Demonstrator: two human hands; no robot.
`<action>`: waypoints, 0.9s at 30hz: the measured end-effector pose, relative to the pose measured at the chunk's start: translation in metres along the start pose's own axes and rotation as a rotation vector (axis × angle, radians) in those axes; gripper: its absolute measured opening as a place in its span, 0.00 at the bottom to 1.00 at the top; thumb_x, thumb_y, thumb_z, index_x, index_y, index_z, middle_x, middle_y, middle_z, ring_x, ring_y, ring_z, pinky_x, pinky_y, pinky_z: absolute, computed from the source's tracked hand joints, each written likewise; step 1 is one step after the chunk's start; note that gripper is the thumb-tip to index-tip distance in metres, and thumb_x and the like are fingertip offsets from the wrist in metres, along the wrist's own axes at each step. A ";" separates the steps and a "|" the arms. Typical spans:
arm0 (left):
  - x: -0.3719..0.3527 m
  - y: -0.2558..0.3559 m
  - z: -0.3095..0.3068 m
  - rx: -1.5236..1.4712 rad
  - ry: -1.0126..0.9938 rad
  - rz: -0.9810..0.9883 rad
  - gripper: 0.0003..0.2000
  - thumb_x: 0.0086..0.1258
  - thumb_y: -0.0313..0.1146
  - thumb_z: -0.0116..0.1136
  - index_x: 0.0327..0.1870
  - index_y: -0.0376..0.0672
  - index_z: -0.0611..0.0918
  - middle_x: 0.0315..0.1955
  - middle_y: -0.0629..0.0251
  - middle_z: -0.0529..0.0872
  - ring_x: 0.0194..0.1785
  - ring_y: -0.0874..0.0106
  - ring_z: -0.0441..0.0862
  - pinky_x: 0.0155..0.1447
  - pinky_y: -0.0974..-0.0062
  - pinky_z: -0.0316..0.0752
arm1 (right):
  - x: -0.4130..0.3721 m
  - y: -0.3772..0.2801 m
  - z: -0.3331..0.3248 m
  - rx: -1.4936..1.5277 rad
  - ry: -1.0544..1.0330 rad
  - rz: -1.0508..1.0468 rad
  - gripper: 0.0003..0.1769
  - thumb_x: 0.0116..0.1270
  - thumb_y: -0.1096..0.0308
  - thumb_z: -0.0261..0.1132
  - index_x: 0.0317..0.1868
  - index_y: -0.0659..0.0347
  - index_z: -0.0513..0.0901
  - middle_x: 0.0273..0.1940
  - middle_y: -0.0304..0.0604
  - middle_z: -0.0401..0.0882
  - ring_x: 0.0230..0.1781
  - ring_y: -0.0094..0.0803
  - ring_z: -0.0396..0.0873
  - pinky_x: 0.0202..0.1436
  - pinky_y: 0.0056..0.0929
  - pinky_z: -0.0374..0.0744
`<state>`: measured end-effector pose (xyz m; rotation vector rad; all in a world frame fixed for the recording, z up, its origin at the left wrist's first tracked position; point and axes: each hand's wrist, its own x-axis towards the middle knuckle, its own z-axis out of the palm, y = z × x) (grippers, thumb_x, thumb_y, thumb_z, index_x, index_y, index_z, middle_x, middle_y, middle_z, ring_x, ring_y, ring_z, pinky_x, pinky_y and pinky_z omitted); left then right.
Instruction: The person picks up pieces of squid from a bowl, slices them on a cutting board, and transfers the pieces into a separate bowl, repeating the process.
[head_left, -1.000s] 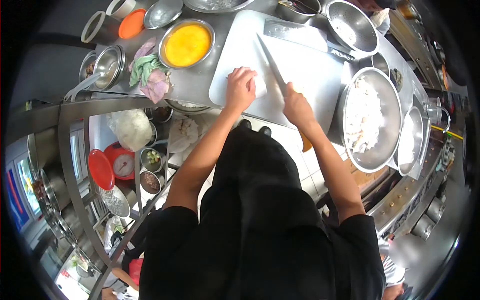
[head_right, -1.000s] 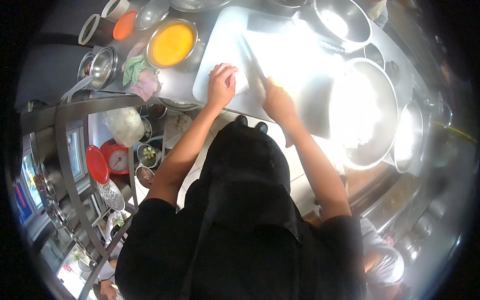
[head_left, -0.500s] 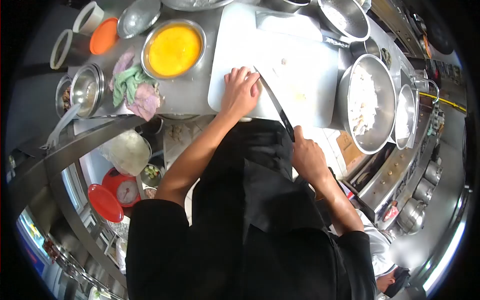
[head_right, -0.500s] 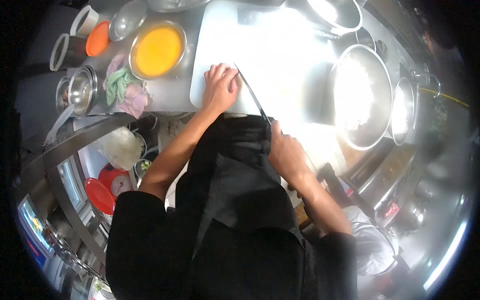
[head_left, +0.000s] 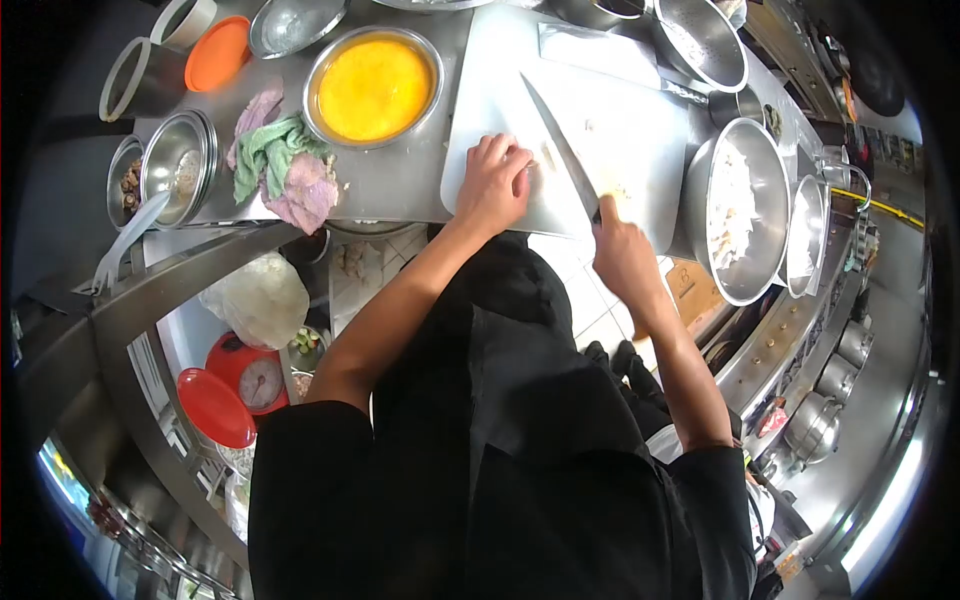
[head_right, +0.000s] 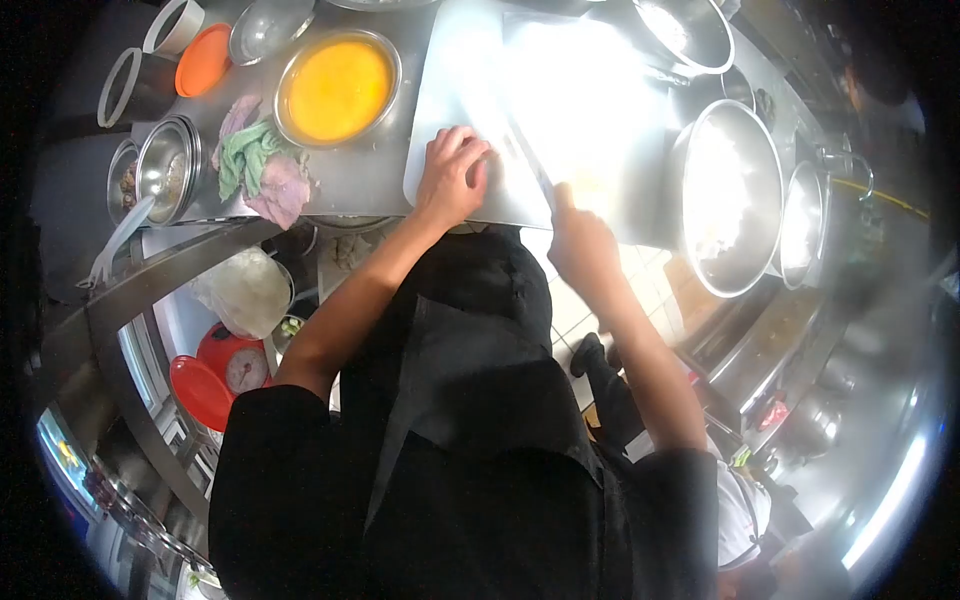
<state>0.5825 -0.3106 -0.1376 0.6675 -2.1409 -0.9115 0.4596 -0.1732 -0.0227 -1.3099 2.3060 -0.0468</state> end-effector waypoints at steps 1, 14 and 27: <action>0.000 -0.001 0.000 0.037 -0.013 0.003 0.12 0.51 0.21 0.57 0.38 0.41 0.79 0.39 0.61 0.75 0.46 0.61 0.72 0.50 0.62 0.67 | -0.014 -0.004 -0.005 -0.034 -0.079 0.023 0.17 0.65 0.74 0.56 0.51 0.66 0.62 0.25 0.67 0.78 0.31 0.66 0.78 0.37 0.57 0.74; 0.002 -0.004 0.001 0.007 -0.002 -0.003 0.12 0.49 0.19 0.57 0.37 0.38 0.79 0.40 0.58 0.76 0.46 0.59 0.73 0.50 0.62 0.68 | 0.058 -0.013 0.048 0.116 0.043 -0.100 0.13 0.61 0.77 0.53 0.46 0.63 0.63 0.25 0.61 0.78 0.30 0.60 0.79 0.33 0.55 0.75; -0.005 -0.004 -0.012 0.106 -0.059 -0.037 0.12 0.51 0.20 0.58 0.38 0.41 0.78 0.39 0.60 0.75 0.48 0.60 0.72 0.49 0.64 0.68 | -0.046 -0.032 -0.005 -0.009 -0.203 0.106 0.15 0.67 0.73 0.55 0.50 0.65 0.62 0.26 0.69 0.77 0.32 0.67 0.77 0.37 0.59 0.73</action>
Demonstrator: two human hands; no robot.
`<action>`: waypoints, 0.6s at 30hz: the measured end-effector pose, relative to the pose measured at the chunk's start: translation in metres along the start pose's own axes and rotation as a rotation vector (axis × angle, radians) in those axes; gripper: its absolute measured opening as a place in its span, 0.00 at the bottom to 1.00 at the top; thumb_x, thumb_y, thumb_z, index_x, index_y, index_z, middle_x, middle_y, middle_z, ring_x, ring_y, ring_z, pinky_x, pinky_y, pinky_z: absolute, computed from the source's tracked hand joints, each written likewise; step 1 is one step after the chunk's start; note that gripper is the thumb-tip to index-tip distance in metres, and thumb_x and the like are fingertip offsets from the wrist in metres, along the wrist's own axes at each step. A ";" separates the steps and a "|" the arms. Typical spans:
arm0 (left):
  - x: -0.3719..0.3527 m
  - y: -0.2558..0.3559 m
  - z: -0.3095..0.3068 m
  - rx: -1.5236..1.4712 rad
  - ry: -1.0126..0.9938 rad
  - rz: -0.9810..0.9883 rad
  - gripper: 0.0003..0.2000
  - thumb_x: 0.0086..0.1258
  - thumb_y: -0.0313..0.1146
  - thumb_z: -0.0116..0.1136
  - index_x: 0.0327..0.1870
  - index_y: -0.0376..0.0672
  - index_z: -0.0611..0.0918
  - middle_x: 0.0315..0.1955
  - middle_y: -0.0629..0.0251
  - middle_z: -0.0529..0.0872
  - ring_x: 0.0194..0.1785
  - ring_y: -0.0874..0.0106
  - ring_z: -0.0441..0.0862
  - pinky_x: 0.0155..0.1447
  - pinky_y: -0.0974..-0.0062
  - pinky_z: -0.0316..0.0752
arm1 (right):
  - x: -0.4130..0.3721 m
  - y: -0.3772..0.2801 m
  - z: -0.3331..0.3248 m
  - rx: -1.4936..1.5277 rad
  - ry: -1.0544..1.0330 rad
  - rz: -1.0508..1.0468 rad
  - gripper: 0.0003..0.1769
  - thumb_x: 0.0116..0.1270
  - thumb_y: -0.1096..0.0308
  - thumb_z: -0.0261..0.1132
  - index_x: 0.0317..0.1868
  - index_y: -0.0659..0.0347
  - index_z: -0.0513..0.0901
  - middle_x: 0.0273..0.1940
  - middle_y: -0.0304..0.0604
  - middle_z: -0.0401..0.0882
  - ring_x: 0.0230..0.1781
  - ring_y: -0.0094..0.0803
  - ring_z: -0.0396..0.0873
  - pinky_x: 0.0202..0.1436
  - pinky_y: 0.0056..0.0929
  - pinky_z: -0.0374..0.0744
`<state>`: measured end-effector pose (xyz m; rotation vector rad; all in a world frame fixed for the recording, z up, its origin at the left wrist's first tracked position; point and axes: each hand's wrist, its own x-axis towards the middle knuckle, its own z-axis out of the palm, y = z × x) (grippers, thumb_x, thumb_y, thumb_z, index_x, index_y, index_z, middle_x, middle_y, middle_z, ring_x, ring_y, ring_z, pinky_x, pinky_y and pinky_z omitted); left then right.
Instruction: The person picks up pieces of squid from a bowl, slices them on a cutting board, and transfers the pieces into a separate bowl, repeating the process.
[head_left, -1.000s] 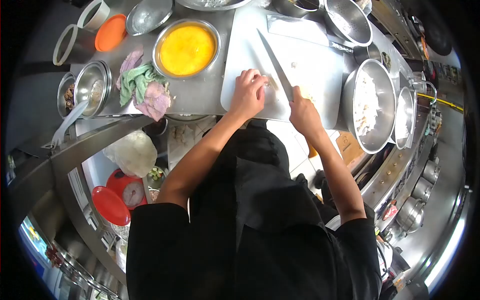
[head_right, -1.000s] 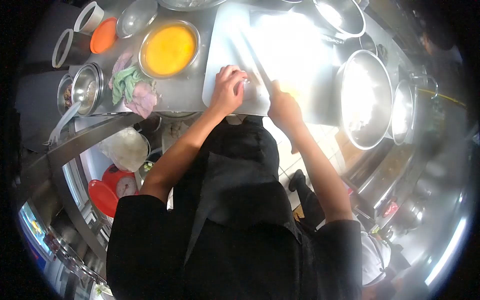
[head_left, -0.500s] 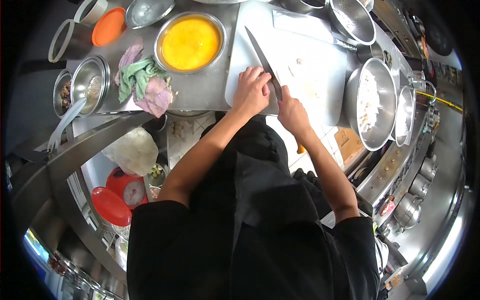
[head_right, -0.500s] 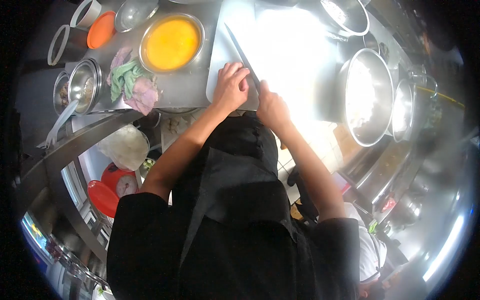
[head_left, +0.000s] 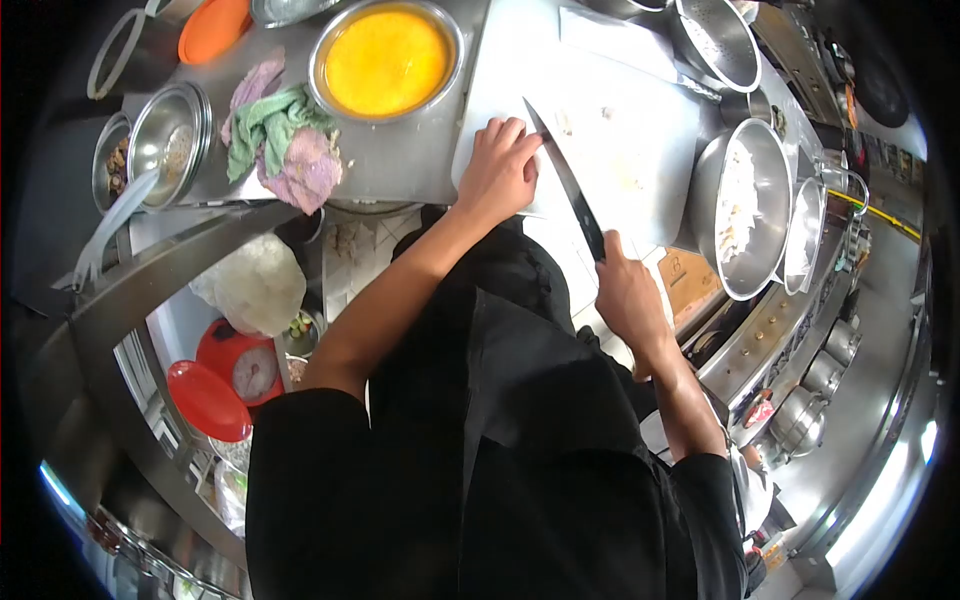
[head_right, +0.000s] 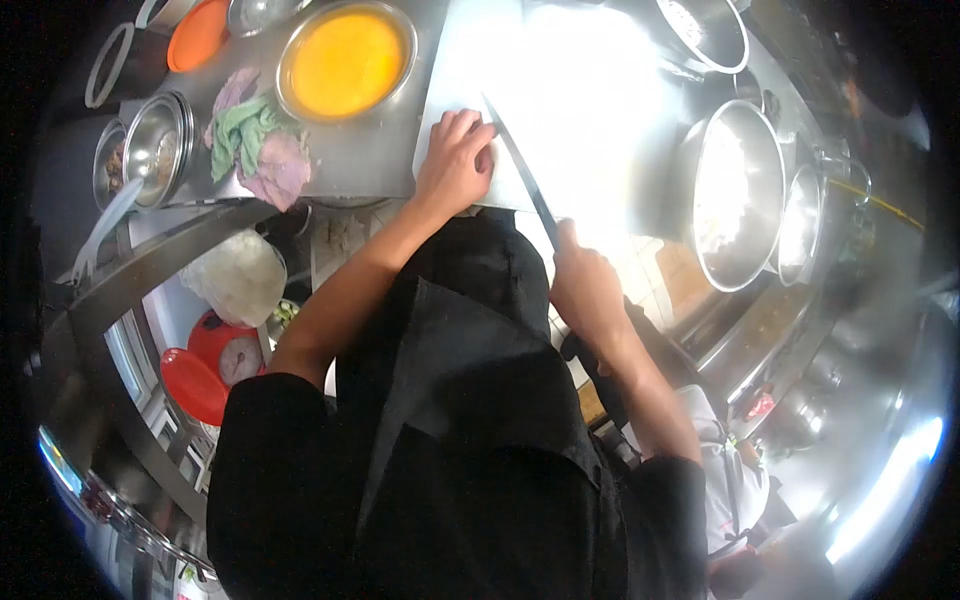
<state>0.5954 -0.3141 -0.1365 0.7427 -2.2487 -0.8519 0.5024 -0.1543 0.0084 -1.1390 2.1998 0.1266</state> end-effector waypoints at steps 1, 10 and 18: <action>0.000 0.000 0.000 -0.011 0.013 0.013 0.12 0.51 0.20 0.58 0.38 0.41 0.78 0.40 0.60 0.75 0.48 0.59 0.72 0.49 0.64 0.68 | -0.009 0.003 0.003 -0.004 -0.019 -0.002 0.15 0.67 0.73 0.55 0.50 0.65 0.62 0.26 0.69 0.77 0.32 0.67 0.77 0.37 0.59 0.73; 0.000 -0.003 0.004 -0.030 0.051 0.019 0.14 0.50 0.20 0.59 0.40 0.40 0.79 0.44 0.58 0.77 0.49 0.58 0.73 0.50 0.63 0.70 | 0.043 0.014 0.044 0.035 0.093 -0.112 0.17 0.65 0.75 0.56 0.51 0.67 0.61 0.24 0.68 0.76 0.29 0.67 0.76 0.35 0.60 0.72; -0.003 -0.005 -0.001 -0.135 0.065 0.034 0.13 0.50 0.20 0.58 0.39 0.38 0.79 0.40 0.57 0.76 0.47 0.58 0.73 0.50 0.62 0.71 | 0.106 0.011 0.026 0.107 0.232 -0.157 0.19 0.65 0.74 0.57 0.54 0.68 0.62 0.27 0.68 0.77 0.33 0.66 0.77 0.36 0.56 0.74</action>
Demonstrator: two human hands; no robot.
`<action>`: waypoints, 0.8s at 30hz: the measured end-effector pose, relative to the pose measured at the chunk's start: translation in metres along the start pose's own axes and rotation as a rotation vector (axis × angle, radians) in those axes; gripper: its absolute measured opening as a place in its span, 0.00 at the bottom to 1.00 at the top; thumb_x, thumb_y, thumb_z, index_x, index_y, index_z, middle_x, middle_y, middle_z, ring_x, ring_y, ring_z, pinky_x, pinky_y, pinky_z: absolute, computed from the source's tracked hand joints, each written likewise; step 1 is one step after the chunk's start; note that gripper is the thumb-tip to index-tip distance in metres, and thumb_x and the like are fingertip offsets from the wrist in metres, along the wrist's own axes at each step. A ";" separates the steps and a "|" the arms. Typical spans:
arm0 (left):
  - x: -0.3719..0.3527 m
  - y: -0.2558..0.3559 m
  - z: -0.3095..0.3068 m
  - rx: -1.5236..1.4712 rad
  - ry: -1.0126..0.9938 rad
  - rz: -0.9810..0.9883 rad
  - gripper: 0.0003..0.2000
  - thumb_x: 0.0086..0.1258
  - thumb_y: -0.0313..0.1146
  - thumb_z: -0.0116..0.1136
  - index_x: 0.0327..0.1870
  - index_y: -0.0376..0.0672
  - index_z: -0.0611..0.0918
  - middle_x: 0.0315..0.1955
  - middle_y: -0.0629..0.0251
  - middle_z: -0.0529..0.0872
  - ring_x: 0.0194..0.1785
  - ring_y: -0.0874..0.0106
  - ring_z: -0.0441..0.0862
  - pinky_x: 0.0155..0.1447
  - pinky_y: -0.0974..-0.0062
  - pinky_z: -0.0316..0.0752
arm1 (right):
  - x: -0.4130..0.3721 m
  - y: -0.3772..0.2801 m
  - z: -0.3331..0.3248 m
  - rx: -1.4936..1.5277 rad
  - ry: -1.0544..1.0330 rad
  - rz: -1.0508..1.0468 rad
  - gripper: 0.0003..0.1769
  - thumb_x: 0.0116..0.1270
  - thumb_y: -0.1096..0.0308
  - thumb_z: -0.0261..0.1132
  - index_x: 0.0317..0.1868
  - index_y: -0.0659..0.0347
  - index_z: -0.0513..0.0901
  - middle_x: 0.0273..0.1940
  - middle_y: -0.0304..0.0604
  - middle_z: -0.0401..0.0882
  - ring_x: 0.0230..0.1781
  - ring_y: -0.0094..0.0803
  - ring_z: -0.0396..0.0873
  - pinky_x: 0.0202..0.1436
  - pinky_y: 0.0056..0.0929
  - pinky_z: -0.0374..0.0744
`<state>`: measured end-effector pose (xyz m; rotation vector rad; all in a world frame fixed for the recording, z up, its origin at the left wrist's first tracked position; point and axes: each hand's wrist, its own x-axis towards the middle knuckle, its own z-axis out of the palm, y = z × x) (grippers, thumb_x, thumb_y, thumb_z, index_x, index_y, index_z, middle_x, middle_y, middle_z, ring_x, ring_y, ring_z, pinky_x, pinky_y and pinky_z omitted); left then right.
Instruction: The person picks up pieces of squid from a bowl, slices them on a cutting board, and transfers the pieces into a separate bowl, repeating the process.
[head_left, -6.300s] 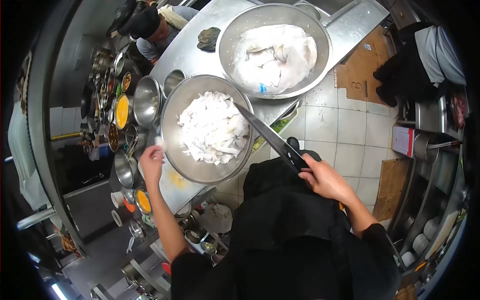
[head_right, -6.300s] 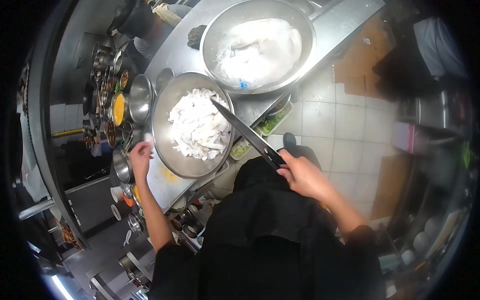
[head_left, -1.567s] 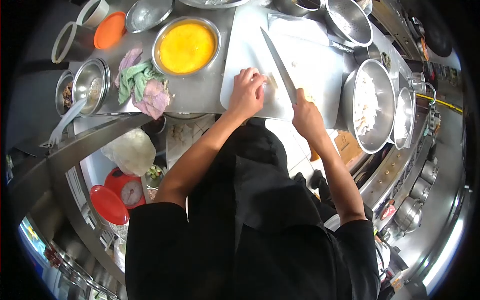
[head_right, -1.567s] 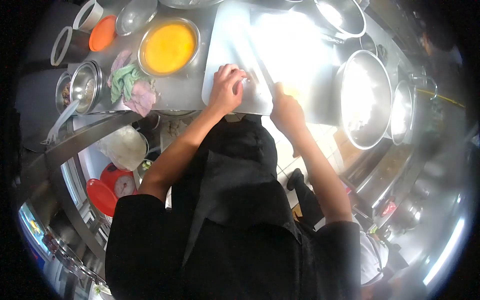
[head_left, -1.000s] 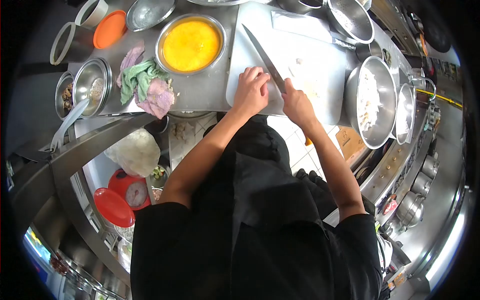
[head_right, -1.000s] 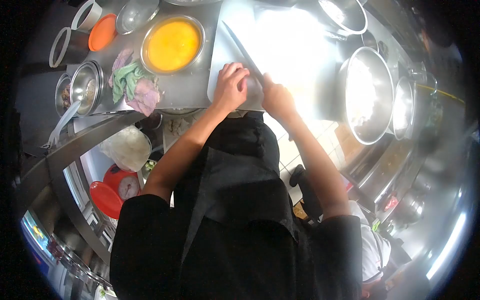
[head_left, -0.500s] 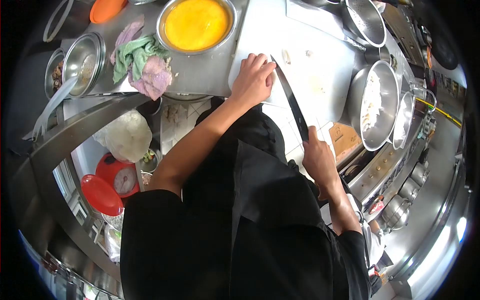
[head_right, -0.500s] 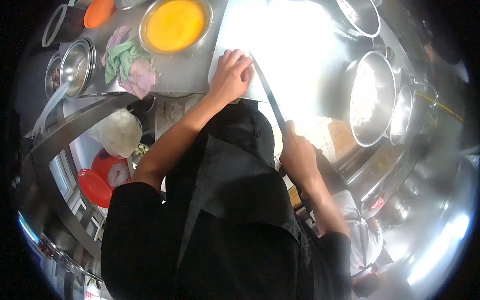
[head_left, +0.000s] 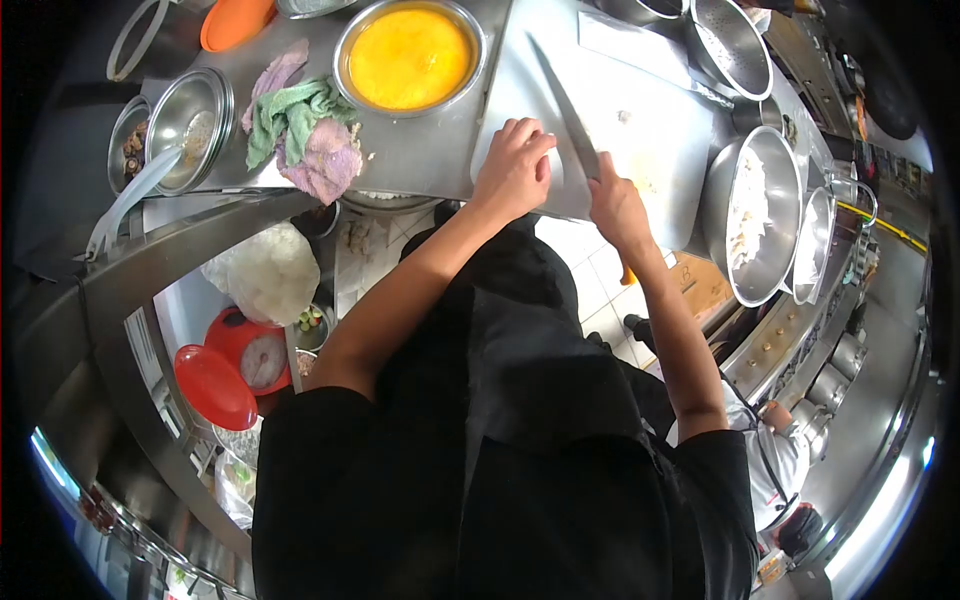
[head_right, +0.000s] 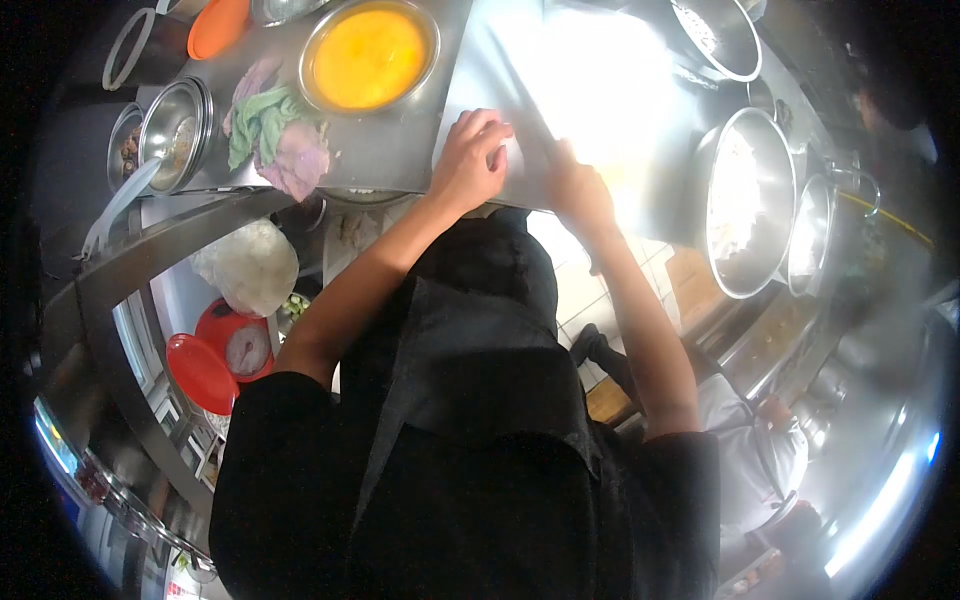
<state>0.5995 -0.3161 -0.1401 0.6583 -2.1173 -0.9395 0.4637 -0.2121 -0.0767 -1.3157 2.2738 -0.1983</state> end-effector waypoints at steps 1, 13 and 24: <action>0.000 0.001 -0.003 -0.002 0.008 0.006 0.13 0.50 0.20 0.58 0.39 0.38 0.79 0.40 0.57 0.76 0.47 0.58 0.73 0.50 0.62 0.71 | 0.001 0.006 -0.006 0.005 0.038 0.010 0.19 0.65 0.74 0.57 0.54 0.68 0.62 0.27 0.68 0.78 0.32 0.66 0.78 0.36 0.56 0.74; -0.004 -0.001 -0.006 0.125 -0.044 0.012 0.15 0.50 0.19 0.59 0.41 0.39 0.79 0.42 0.59 0.77 0.46 0.59 0.74 0.49 0.63 0.71 | -0.095 -0.021 -0.023 -0.091 -0.192 0.070 0.16 0.65 0.75 0.56 0.50 0.66 0.62 0.23 0.66 0.77 0.29 0.65 0.77 0.36 0.59 0.72; -0.005 -0.002 -0.006 0.103 -0.016 0.033 0.12 0.50 0.18 0.58 0.38 0.38 0.80 0.42 0.58 0.78 0.47 0.59 0.75 0.50 0.64 0.72 | -0.022 -0.013 0.024 0.058 -0.034 -0.034 0.16 0.64 0.75 0.56 0.50 0.66 0.62 0.24 0.67 0.76 0.30 0.65 0.77 0.35 0.57 0.73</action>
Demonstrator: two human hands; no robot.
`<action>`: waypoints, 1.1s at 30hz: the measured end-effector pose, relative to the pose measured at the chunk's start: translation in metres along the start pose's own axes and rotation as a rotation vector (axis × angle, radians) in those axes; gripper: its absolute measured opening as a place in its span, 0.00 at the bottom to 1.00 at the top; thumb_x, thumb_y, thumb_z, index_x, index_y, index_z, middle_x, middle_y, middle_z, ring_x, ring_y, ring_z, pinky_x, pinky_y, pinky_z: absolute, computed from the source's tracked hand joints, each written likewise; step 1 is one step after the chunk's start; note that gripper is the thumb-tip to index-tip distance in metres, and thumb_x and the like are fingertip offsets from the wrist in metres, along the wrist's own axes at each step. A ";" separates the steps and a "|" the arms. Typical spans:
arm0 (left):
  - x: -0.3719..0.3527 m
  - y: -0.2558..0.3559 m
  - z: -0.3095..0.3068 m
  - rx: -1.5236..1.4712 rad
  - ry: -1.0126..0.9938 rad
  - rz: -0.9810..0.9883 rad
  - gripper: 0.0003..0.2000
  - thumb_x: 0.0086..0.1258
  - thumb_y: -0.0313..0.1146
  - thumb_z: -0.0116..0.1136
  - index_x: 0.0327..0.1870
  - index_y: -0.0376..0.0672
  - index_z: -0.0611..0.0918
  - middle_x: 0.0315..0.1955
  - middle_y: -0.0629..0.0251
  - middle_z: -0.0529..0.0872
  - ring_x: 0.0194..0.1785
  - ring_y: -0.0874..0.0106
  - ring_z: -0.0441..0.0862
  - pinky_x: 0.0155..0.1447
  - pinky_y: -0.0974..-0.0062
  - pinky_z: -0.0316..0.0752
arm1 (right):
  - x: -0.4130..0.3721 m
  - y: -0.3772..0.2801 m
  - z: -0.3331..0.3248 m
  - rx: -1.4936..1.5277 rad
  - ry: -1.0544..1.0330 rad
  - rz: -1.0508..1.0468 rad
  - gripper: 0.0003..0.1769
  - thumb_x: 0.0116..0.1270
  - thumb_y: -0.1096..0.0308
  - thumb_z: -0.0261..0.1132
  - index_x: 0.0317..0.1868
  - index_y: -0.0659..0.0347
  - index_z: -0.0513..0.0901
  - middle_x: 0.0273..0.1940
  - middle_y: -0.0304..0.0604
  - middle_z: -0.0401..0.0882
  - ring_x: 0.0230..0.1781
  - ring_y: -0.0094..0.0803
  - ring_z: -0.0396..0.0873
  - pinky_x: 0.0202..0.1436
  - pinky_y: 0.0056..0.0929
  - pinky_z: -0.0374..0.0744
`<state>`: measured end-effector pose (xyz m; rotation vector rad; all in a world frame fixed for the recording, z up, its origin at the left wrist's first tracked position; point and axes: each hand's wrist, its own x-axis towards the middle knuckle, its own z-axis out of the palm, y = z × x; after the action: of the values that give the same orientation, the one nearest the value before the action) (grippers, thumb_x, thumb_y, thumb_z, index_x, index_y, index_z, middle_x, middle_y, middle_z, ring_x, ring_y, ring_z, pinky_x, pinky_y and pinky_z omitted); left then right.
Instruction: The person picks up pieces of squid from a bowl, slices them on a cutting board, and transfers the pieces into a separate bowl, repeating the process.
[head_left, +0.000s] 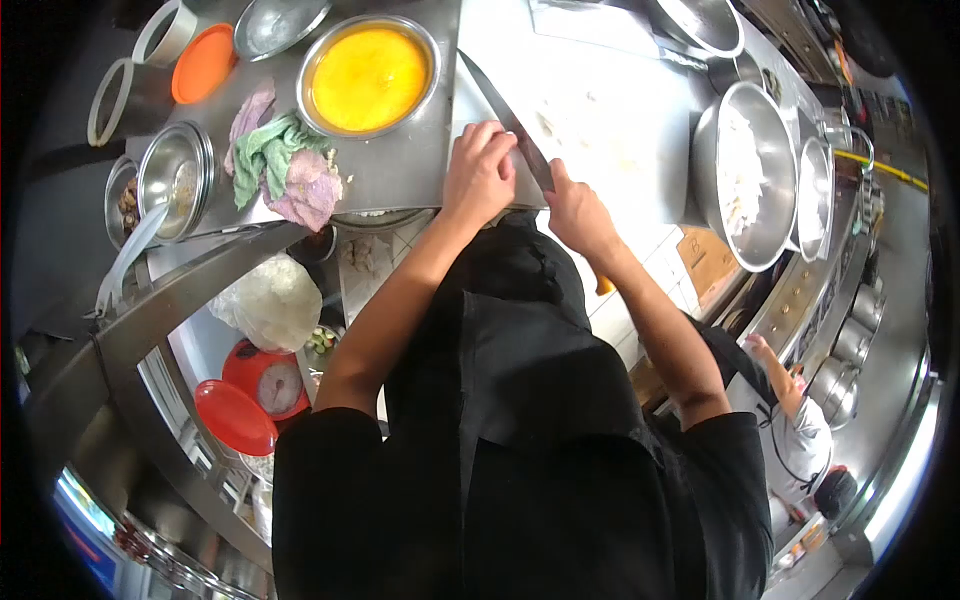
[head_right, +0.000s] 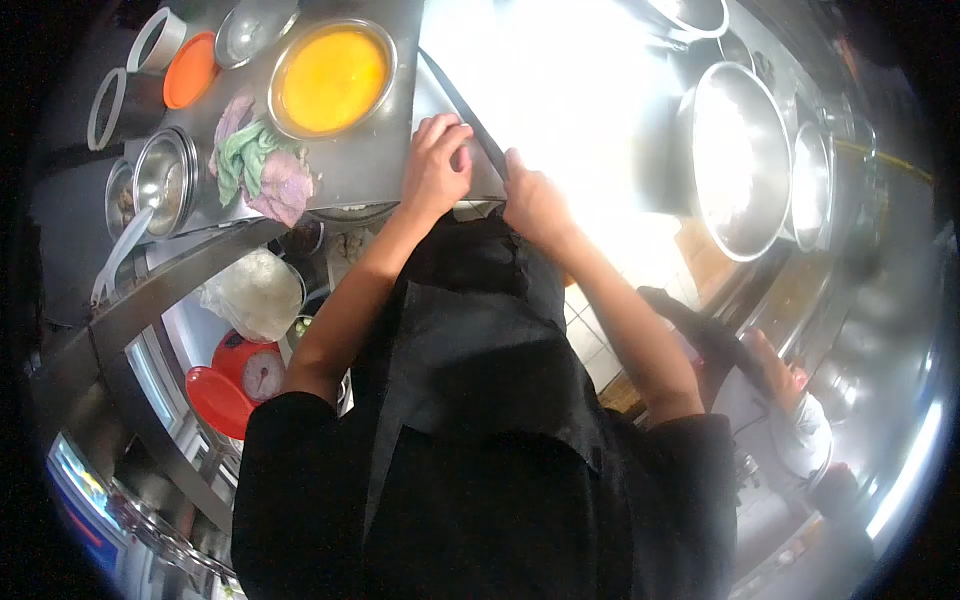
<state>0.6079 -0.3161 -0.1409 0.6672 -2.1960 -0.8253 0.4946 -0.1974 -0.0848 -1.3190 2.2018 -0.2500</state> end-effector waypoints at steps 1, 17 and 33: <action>-0.003 -0.001 -0.001 -0.044 0.001 -0.008 0.12 0.50 0.18 0.57 0.38 0.37 0.79 0.41 0.58 0.78 0.47 0.58 0.75 0.49 0.64 0.72 | -0.001 0.004 -0.005 0.005 -0.011 -0.002 0.16 0.65 0.74 0.56 0.51 0.66 0.62 0.24 0.67 0.76 0.30 0.65 0.77 0.36 0.57 0.73; -0.012 -0.006 -0.006 0.020 0.044 -0.009 0.12 0.50 0.20 0.59 0.38 0.38 0.79 0.40 0.60 0.77 0.45 0.60 0.74 0.49 0.63 0.71 | -0.087 -0.015 -0.058 -0.182 -0.201 0.041 0.12 0.65 0.76 0.55 0.47 0.65 0.63 0.20 0.62 0.76 0.26 0.62 0.78 0.33 0.56 0.73; 0.007 -0.008 -0.029 0.046 -0.320 0.020 0.10 0.53 0.22 0.58 0.37 0.41 0.81 0.38 0.58 0.77 0.49 0.60 0.74 0.50 0.61 0.69 | -0.021 0.058 -0.063 0.239 0.023 0.217 0.17 0.66 0.71 0.57 0.54 0.66 0.68 0.19 0.45 0.73 0.18 0.28 0.74 0.19 0.28 0.73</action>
<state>0.6269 -0.3369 -0.1272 0.5645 -2.5099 -0.9255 0.4238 -0.1586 -0.0493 -0.9465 2.2318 -0.4310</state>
